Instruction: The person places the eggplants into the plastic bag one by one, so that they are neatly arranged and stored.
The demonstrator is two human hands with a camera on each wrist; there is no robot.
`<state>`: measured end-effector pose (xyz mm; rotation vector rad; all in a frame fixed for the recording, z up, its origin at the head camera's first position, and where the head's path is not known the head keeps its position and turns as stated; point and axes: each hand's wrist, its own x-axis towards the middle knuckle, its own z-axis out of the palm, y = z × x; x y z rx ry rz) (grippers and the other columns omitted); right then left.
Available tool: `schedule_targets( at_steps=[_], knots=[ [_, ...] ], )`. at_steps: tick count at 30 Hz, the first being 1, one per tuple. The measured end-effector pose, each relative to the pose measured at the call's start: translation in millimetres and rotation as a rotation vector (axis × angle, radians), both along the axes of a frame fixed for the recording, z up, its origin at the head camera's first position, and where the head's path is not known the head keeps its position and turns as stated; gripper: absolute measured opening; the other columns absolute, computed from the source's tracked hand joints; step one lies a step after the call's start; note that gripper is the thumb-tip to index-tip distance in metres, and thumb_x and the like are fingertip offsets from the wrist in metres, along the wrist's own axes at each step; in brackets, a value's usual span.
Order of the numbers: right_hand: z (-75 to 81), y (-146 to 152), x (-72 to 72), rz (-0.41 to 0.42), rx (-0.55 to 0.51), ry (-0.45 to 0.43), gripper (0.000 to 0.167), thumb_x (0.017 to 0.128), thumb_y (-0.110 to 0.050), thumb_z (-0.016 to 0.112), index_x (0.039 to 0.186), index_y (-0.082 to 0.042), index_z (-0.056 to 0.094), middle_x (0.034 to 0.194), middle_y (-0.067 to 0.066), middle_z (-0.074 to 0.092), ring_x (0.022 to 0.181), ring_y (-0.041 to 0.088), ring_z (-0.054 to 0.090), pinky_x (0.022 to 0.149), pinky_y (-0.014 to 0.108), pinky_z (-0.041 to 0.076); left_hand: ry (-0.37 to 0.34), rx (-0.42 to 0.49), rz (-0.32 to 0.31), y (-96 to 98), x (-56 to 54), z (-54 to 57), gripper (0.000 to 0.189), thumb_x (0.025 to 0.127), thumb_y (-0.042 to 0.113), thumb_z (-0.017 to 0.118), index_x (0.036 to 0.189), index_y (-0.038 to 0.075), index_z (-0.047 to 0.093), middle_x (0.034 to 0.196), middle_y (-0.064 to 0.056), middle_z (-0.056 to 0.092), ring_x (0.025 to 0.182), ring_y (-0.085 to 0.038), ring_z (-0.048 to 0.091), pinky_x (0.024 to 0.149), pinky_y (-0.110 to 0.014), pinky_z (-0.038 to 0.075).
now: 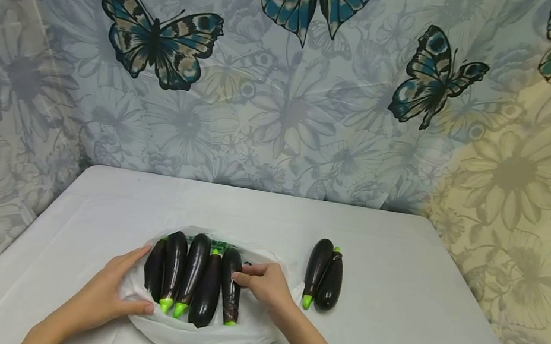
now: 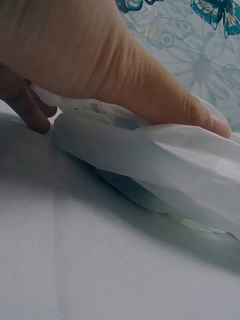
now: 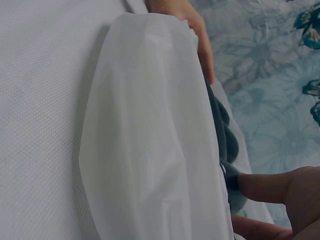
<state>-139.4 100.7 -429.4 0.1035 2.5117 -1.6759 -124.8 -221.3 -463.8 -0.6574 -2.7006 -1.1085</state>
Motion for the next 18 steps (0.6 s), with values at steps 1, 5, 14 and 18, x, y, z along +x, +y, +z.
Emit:
schedule_targets(
  at_steps=[1, 5, 14, 18],
  knots=[
    [-0.4, -0.2, 0.0, -0.002, 0.000, 0.000, 0.031, 0.080, -0.017, 0.080, 0.102, 0.004, 0.075, 0.103, 0.011, 0.069, 0.104, 0.027, 0.059, 0.085, 0.047, 0.049, -0.001, 0.001, 0.000, 0.1, 0.1, 0.3, 0.110, 0.065, 0.048, 0.089, 0.152, 0.008, 0.035, 0.143, -0.019, 0.044, 0.126, -0.037, 0.041, 0.096, -0.060, 0.035],
    [-0.6, -0.4, 0.0, -0.011, 0.007, 0.003, 0.026, 0.080, -0.016, 0.081, 0.097, 0.002, 0.075, 0.094, 0.006, 0.069, 0.094, 0.023, 0.059, 0.077, 0.040, 0.048, 0.001, 0.005, -0.004, 0.7, 0.3, 1.6, 0.109, 0.066, 0.047, 0.089, 0.152, 0.007, 0.036, 0.142, -0.021, 0.044, 0.126, -0.038, 0.041, 0.096, -0.061, 0.035],
    [4.9, 12.7, 6.2, 0.057, 0.018, 0.010, 0.033, 0.083, -0.020, 0.079, 0.105, 0.004, 0.072, 0.097, 0.007, 0.070, 0.089, 0.020, 0.064, 0.074, 0.038, 0.053, -0.011, 0.003, -0.011, 2.0, 0.7, 1.0, 0.110, 0.066, 0.048, 0.089, 0.152, 0.007, 0.034, 0.143, -0.022, 0.042, 0.126, -0.042, 0.040, 0.096, -0.065, 0.035],
    [13.9, 19.9, 10.1, 0.077, -0.018, 0.051, 0.032, 0.085, -0.020, 0.078, 0.106, 0.004, 0.071, 0.092, 0.006, 0.070, 0.082, 0.020, 0.065, 0.070, 0.037, 0.055, -0.010, -0.002, -0.004, 1.5, 0.7, 0.2, 0.110, 0.066, 0.049, 0.089, 0.152, 0.007, 0.034, 0.143, -0.022, 0.043, 0.126, -0.042, 0.040, 0.096, -0.065, 0.035]
  ],
)
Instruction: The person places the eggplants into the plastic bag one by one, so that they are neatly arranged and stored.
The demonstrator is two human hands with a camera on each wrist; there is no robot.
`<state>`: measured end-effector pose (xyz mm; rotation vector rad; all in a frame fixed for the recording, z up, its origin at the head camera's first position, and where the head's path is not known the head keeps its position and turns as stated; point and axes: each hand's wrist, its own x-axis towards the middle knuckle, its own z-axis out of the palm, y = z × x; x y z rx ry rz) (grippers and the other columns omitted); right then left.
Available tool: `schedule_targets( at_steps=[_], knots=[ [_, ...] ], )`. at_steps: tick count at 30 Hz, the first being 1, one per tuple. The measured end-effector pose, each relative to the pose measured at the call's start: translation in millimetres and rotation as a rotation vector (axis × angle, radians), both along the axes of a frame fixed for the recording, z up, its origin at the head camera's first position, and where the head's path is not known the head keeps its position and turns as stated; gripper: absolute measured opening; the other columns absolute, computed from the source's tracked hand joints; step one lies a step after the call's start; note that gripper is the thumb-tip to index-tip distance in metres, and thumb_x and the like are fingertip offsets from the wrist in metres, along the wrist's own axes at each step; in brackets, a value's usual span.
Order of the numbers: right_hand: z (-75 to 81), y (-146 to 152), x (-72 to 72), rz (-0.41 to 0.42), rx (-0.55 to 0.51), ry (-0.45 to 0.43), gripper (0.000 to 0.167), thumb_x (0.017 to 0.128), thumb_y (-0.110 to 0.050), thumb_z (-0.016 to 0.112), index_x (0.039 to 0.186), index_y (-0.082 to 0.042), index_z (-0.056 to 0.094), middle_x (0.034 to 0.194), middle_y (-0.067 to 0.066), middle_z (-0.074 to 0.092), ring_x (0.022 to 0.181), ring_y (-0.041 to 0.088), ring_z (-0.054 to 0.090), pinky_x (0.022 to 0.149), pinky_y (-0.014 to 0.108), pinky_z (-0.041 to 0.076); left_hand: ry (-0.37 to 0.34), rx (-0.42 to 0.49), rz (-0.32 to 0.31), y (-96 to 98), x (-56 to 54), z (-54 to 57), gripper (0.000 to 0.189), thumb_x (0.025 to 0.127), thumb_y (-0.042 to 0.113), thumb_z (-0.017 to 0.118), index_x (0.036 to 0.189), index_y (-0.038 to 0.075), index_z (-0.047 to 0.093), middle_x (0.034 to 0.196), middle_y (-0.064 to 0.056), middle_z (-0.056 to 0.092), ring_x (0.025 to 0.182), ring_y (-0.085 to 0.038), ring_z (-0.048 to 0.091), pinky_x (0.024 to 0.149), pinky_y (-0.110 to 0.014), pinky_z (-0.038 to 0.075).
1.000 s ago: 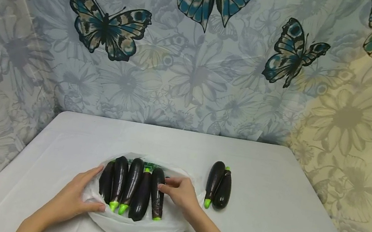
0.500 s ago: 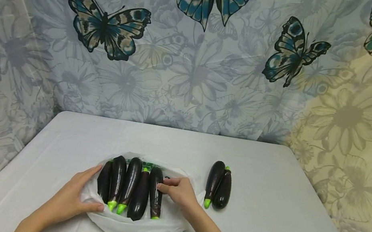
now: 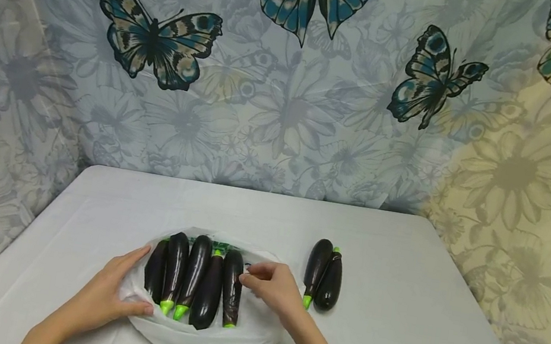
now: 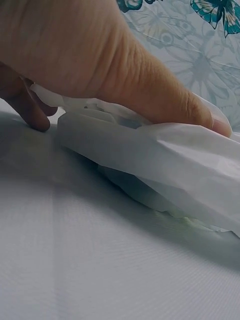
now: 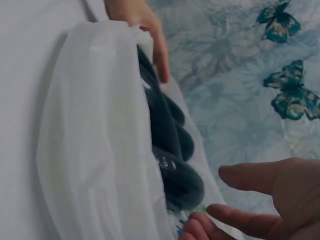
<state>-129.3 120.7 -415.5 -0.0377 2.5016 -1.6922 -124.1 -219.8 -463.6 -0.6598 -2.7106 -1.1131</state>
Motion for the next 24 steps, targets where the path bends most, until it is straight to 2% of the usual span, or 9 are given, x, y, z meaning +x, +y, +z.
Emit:
schedule_targets(
  at_steps=[4, 8, 11, 14, 17, 18, 20, 24],
  knots=[
    [11.3, 9.1, 1.5, -0.035, -0.067, 0.039, 0.024, 0.087, -0.017, 0.075, 0.103, 0.001, 0.072, 0.089, 0.004, 0.069, 0.082, 0.021, 0.065, 0.073, 0.037, 0.056, 0.005, 0.000, 0.005, -0.9, 0.1, -0.9, 0.110, 0.065, 0.049, 0.089, 0.152, 0.007, 0.035, 0.143, -0.022, 0.043, 0.126, -0.042, 0.041, 0.097, -0.064, 0.035],
    [20.8, 23.1, 3.0, -0.155, -0.073, 0.095, 0.017, 0.088, -0.016, 0.076, 0.099, -0.004, 0.074, 0.090, 0.004, 0.069, 0.084, 0.024, 0.064, 0.075, 0.038, 0.056, 0.014, 0.002, 0.004, -1.5, -0.3, -1.7, 0.110, 0.065, 0.048, 0.089, 0.152, 0.007, 0.035, 0.142, -0.023, 0.043, 0.126, -0.043, 0.041, 0.097, -0.064, 0.035],
    [24.3, 41.8, 5.3, -0.262, -0.013, 0.157, 0.014, 0.088, -0.015, 0.075, 0.098, -0.006, 0.074, 0.091, 0.005, 0.069, 0.084, 0.022, 0.063, 0.073, 0.034, 0.054, 0.023, 0.004, 0.004, -1.3, -0.4, -1.6, 0.109, 0.065, 0.047, 0.089, 0.151, 0.006, 0.036, 0.142, -0.022, 0.044, 0.125, -0.042, 0.041, 0.096, -0.063, 0.035],
    [23.6, 69.0, 11.3, -0.397, 0.107, 0.213, 0.017, 0.089, -0.017, 0.073, 0.102, -0.006, 0.075, 0.103, 0.008, 0.067, 0.092, 0.023, 0.061, 0.077, 0.036, 0.050, 0.027, 0.010, -0.002, -0.1, -0.4, -1.2, 0.109, 0.066, 0.047, 0.089, 0.152, 0.006, 0.036, 0.143, -0.020, 0.044, 0.125, -0.039, 0.041, 0.096, -0.061, 0.035],
    [18.3, 98.7, 18.3, -0.520, 0.182, 0.195, 0.026, 0.090, -0.022, 0.071, 0.110, -0.005, 0.073, 0.118, 0.013, 0.062, 0.105, 0.027, 0.057, 0.081, 0.041, 0.047, 0.033, 0.013, -0.006, 1.2, -0.7, -0.8, 0.109, 0.066, 0.047, 0.089, 0.152, 0.006, 0.036, 0.142, -0.019, 0.045, 0.125, -0.037, 0.042, 0.096, -0.059, 0.035],
    [16.0, 107.8, 20.3, -0.543, 0.167, 0.172, 0.030, 0.090, -0.023, 0.071, 0.114, -0.005, 0.071, 0.122, 0.014, 0.060, 0.107, 0.028, 0.055, 0.081, 0.041, 0.047, 0.031, 0.015, -0.008, 1.4, -0.5, -0.7, 0.109, 0.066, 0.047, 0.089, 0.152, 0.006, 0.036, 0.142, -0.020, 0.045, 0.124, -0.037, 0.042, 0.096, -0.060, 0.035],
    [10.8, 122.7, 22.1, -0.548, 0.105, 0.112, 0.036, 0.092, -0.025, 0.070, 0.121, -0.004, 0.068, 0.125, 0.014, 0.059, 0.108, 0.026, 0.055, 0.081, 0.038, 0.049, 0.034, 0.009, -0.004, 1.4, -0.4, -0.5, 0.109, 0.065, 0.047, 0.090, 0.151, 0.006, 0.036, 0.141, -0.020, 0.045, 0.124, -0.037, 0.042, 0.095, -0.059, 0.035],
    [0.8, 139.3, 19.8, -0.465, -0.062, 0.027, 0.044, 0.093, -0.024, 0.070, 0.130, -0.001, 0.062, 0.127, 0.015, 0.058, 0.105, 0.022, 0.059, 0.082, 0.030, 0.053, 0.034, 0.004, 0.003, 0.3, 0.0, -0.9, 0.109, 0.065, 0.047, 0.090, 0.151, 0.005, 0.037, 0.140, -0.020, 0.046, 0.124, -0.037, 0.043, 0.095, -0.058, 0.035]
  ],
)
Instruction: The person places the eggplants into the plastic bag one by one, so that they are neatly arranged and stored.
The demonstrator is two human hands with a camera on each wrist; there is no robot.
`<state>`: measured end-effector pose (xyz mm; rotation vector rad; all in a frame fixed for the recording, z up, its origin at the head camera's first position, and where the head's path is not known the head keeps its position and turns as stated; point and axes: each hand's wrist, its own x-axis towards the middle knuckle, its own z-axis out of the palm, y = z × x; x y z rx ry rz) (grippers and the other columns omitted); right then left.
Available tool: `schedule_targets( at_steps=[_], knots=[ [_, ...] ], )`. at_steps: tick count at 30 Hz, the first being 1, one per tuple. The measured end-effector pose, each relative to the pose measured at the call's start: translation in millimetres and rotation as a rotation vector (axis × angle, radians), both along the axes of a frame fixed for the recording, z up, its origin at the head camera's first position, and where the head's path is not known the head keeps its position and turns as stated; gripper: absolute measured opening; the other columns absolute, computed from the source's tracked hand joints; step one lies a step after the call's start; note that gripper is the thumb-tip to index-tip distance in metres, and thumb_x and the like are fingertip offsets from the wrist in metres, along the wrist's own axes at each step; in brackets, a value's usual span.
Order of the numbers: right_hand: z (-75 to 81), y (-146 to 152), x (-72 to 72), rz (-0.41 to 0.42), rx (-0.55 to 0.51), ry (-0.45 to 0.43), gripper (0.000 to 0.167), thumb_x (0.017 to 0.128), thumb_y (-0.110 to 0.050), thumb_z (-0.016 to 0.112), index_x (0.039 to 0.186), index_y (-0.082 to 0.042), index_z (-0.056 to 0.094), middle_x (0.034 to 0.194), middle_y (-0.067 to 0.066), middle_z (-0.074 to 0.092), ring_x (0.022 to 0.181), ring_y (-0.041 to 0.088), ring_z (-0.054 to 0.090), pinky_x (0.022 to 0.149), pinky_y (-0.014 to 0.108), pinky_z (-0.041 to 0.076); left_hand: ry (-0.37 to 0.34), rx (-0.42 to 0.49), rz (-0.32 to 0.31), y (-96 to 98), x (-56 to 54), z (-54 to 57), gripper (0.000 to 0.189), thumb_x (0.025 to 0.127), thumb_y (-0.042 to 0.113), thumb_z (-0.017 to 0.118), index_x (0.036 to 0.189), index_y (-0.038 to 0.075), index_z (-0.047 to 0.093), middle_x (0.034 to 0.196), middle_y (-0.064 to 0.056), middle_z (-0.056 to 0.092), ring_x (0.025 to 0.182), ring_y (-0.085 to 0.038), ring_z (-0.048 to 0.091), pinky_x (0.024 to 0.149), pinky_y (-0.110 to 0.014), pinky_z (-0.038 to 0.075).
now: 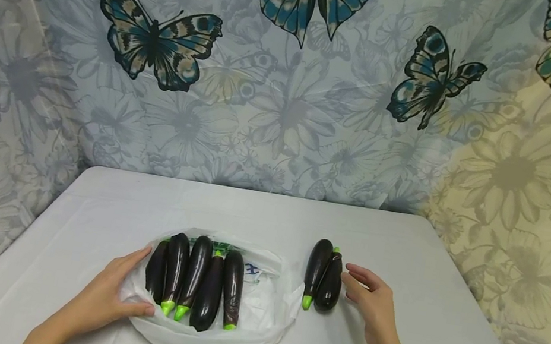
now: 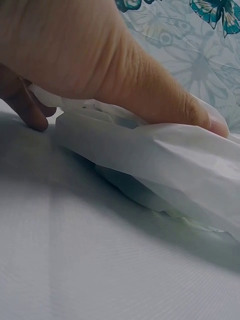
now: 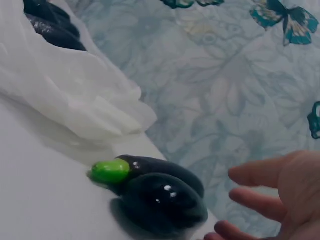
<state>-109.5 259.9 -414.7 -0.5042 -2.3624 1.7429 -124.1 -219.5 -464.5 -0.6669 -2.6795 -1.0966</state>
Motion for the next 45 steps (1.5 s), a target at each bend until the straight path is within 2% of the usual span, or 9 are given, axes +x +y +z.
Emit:
schedule_targets(
  at_steps=[3, 6, 15, 21, 27, 34, 39, 42, 45],
  knots=[
    [-4.6, 3.1, -2.1, 0.069, -0.070, -0.016, 0.048, 0.093, -0.024, 0.071, 0.133, -0.001, 0.059, 0.129, 0.016, 0.057, 0.106, 0.023, 0.061, 0.085, 0.032, 0.054, -0.007, 0.005, -0.004, -0.1, -0.2, -0.6, 0.109, 0.065, 0.046, 0.090, 0.151, 0.004, 0.037, 0.141, -0.021, 0.045, 0.125, -0.038, 0.042, 0.095, -0.060, 0.035],
    [-7.0, 2.4, -3.2, 0.099, -0.091, -0.042, 0.050, 0.092, -0.026, 0.072, 0.134, -0.001, 0.058, 0.130, 0.016, 0.056, 0.109, 0.023, 0.059, 0.087, 0.034, 0.053, -0.008, 0.008, -0.006, 0.5, -0.5, -0.9, 0.109, 0.065, 0.046, 0.090, 0.150, 0.004, 0.037, 0.141, -0.021, 0.045, 0.125, -0.039, 0.042, 0.095, -0.061, 0.035],
    [-11.5, 3.0, -4.4, 0.096, -0.120, -0.073, 0.049, 0.092, -0.022, 0.071, 0.135, -0.003, 0.058, 0.131, 0.016, 0.058, 0.111, 0.025, 0.059, 0.087, 0.035, 0.053, -0.020, 0.015, -0.001, 3.3, 0.4, -3.4, 0.109, 0.065, 0.047, 0.090, 0.150, 0.004, 0.038, 0.139, -0.023, 0.046, 0.124, -0.041, 0.043, 0.097, -0.062, 0.035],
    [-15.3, 4.9, -4.0, 0.083, -0.114, -0.089, 0.051, 0.090, -0.021, 0.073, 0.136, -0.004, 0.058, 0.136, 0.020, 0.051, 0.117, 0.027, 0.054, 0.086, 0.032, 0.053, -0.015, 0.006, 0.006, 5.8, 1.6, -3.5, 0.109, 0.065, 0.048, 0.089, 0.150, 0.004, 0.038, 0.140, -0.020, 0.046, 0.124, -0.037, 0.043, 0.096, -0.059, 0.035],
    [-15.3, 5.6, -2.9, 0.107, -0.107, -0.075, 0.055, 0.088, -0.019, 0.076, 0.137, -0.004, 0.058, 0.137, 0.021, 0.049, 0.112, 0.025, 0.055, 0.084, 0.032, 0.052, -0.003, 0.007, 0.007, 5.9, 3.0, -2.4, 0.109, 0.064, 0.047, 0.090, 0.149, 0.003, 0.039, 0.138, -0.023, 0.047, 0.123, -0.039, 0.044, 0.095, -0.060, 0.036],
    [-17.2, 5.4, -4.1, 0.118, -0.121, -0.053, 0.054, 0.085, -0.011, 0.077, 0.135, -0.002, 0.059, 0.133, 0.021, 0.052, 0.109, 0.022, 0.056, 0.082, 0.029, 0.053, 0.023, -0.007, 0.014, 3.8, 1.7, -4.7, 0.109, 0.063, 0.046, 0.091, 0.151, 0.007, 0.039, 0.139, -0.019, 0.048, 0.123, -0.035, 0.044, 0.096, -0.043, 0.035],
    [-17.0, 4.3, -3.1, 0.125, -0.103, -0.061, 0.051, 0.086, -0.006, 0.073, 0.135, -0.002, 0.059, 0.133, 0.023, 0.053, 0.106, 0.021, 0.059, 0.082, 0.028, 0.052, 0.022, 0.000, 0.007, 3.4, 2.5, -5.0, 0.108, 0.064, 0.045, 0.091, 0.151, 0.008, 0.039, 0.140, -0.019, 0.047, 0.123, -0.035, 0.044, 0.098, -0.023, 0.029],
    [-16.4, 3.8, -2.9, 0.135, -0.094, -0.063, 0.051, 0.087, -0.003, 0.070, 0.136, -0.002, 0.059, 0.133, 0.024, 0.053, 0.105, 0.021, 0.061, 0.083, 0.028, 0.052, 0.014, 0.003, 0.005, 3.6, 3.5, -2.7, 0.108, 0.064, 0.045, 0.091, 0.151, 0.007, 0.039, 0.139, -0.020, 0.047, 0.124, -0.037, 0.043, 0.101, -0.030, 0.031],
    [-15.6, 3.5, -3.1, 0.143, -0.079, -0.064, 0.050, 0.087, -0.003, 0.069, 0.136, -0.003, 0.059, 0.132, 0.023, 0.053, 0.104, 0.021, 0.061, 0.083, 0.028, 0.052, 0.001, 0.008, 0.002, 4.2, 3.8, -0.4, 0.108, 0.064, 0.044, 0.091, 0.151, 0.006, 0.038, 0.139, -0.022, 0.046, 0.124, -0.039, 0.043, 0.098, -0.052, 0.036]
  ],
)
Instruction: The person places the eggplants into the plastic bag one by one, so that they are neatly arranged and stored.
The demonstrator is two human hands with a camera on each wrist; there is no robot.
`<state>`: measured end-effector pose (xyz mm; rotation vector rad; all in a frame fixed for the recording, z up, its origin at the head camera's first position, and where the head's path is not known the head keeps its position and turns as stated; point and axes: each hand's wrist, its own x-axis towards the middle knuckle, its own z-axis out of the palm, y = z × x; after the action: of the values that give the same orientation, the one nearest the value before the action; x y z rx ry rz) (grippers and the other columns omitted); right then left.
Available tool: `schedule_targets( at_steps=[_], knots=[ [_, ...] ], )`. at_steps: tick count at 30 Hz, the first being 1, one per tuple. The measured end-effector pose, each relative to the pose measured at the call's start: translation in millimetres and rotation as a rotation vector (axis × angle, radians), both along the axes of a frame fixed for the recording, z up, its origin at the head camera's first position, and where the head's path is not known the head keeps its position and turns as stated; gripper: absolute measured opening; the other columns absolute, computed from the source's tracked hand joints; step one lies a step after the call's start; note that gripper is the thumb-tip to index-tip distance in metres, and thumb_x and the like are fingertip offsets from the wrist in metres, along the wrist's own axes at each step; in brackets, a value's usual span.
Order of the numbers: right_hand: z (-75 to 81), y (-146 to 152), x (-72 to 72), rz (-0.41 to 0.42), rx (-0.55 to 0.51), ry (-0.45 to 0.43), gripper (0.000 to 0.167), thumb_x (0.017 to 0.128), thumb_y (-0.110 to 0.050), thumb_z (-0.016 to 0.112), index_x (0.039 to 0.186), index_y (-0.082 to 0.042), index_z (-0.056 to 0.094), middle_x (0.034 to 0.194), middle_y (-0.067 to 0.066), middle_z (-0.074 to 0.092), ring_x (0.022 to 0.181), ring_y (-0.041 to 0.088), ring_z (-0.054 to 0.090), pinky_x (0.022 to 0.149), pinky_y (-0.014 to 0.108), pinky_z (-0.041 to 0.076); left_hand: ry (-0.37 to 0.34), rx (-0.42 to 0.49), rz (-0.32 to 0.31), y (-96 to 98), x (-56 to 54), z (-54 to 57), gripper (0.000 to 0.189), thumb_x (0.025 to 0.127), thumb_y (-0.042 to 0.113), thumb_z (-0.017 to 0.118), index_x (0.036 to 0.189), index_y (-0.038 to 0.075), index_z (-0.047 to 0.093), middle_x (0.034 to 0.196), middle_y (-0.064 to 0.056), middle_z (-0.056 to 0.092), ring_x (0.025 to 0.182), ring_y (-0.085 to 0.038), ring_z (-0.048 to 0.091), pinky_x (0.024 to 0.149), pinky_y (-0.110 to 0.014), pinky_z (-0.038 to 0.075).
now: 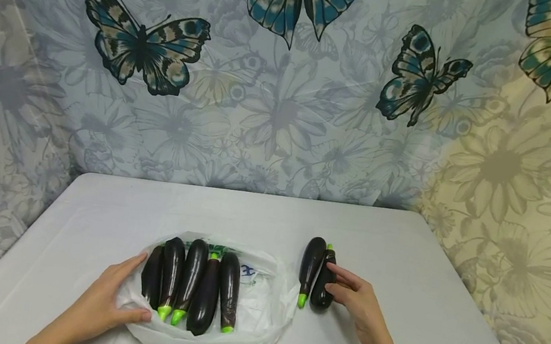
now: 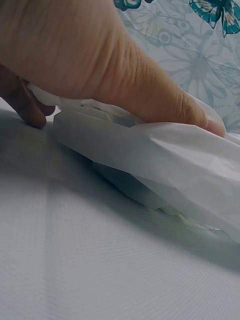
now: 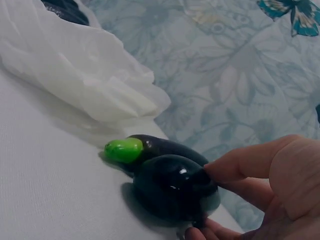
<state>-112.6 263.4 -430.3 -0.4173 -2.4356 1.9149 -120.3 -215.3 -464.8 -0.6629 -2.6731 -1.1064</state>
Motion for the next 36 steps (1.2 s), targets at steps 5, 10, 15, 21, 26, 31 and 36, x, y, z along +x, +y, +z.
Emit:
schedule_targets(
  at_steps=[5, 10, 15, 21, 26, 31, 36],
  knots=[
    [-0.1, -0.4, -0.6, 0.022, 0.034, 0.000, 0.048, 0.087, -0.003, 0.066, 0.135, -0.004, 0.060, 0.130, 0.021, 0.054, 0.105, 0.023, 0.058, 0.084, 0.031, 0.051, -0.016, 0.002, 0.000, -0.1, 0.0, -0.2, 0.109, 0.064, 0.045, 0.091, 0.150, 0.004, 0.038, 0.139, -0.024, 0.046, 0.123, -0.041, 0.043, 0.094, -0.063, 0.036],
    [-0.2, -1.4, -1.1, 0.030, 0.048, -0.017, 0.048, 0.088, -0.003, 0.063, 0.136, -0.005, 0.060, 0.131, 0.019, 0.054, 0.109, 0.025, 0.056, 0.086, 0.033, 0.049, -0.009, 0.000, 0.008, 0.3, 0.3, -1.9, 0.109, 0.064, 0.044, 0.091, 0.150, 0.004, 0.039, 0.138, -0.023, 0.047, 0.123, -0.040, 0.043, 0.094, -0.060, 0.036],
    [-0.5, -1.7, 0.0, 0.031, 0.052, -0.016, 0.048, 0.088, -0.004, 0.066, 0.136, -0.004, 0.059, 0.131, 0.020, 0.053, 0.109, 0.026, 0.056, 0.088, 0.035, 0.049, -0.008, -0.007, 0.013, 0.3, 0.0, -2.3, 0.109, 0.064, 0.044, 0.091, 0.151, 0.007, 0.038, 0.139, -0.021, 0.046, 0.124, -0.038, 0.043, 0.093, -0.055, 0.036],
    [-1.0, 0.4, 0.9, 0.050, 0.060, 0.000, 0.054, 0.086, -0.011, 0.076, 0.137, -0.006, 0.059, 0.126, 0.017, 0.058, 0.107, 0.024, 0.056, 0.091, 0.036, 0.044, -0.003, -0.007, 0.012, 0.3, 0.0, -2.7, 0.108, 0.064, 0.044, 0.091, 0.151, 0.008, 0.038, 0.140, -0.020, 0.046, 0.124, -0.036, 0.043, 0.096, -0.041, 0.034],
    [-2.2, 2.0, -0.1, 0.052, 0.032, 0.022, 0.055, 0.084, -0.008, 0.077, 0.136, -0.005, 0.059, 0.126, 0.018, 0.059, 0.110, 0.026, 0.057, 0.093, 0.037, 0.044, 0.002, -0.003, 0.010, 0.2, -0.2, -2.5, 0.109, 0.063, 0.044, 0.091, 0.151, 0.007, 0.038, 0.139, -0.021, 0.046, 0.123, -0.038, 0.043, 0.097, -0.046, 0.036],
    [-2.2, 1.7, -0.4, 0.047, -0.005, 0.035, 0.057, 0.082, -0.004, 0.077, 0.136, -0.004, 0.059, 0.129, 0.020, 0.059, 0.119, 0.030, 0.055, 0.100, 0.041, 0.041, -0.005, 0.006, 0.000, -0.3, -0.5, -2.3, 0.109, 0.063, 0.043, 0.092, 0.150, 0.005, 0.038, 0.139, -0.024, 0.046, 0.123, -0.042, 0.043, 0.093, -0.063, 0.036],
    [-1.8, 1.2, 0.7, 0.025, -0.014, 0.039, 0.057, 0.081, -0.001, 0.078, 0.135, -0.003, 0.060, 0.125, 0.022, 0.061, 0.116, 0.031, 0.057, 0.102, 0.045, 0.040, 0.000, 0.006, 0.001, -0.2, -1.1, -3.0, 0.109, 0.063, 0.043, 0.091, 0.150, 0.005, 0.038, 0.138, -0.023, 0.046, 0.123, -0.041, 0.043, 0.093, -0.062, 0.036]
  ],
)
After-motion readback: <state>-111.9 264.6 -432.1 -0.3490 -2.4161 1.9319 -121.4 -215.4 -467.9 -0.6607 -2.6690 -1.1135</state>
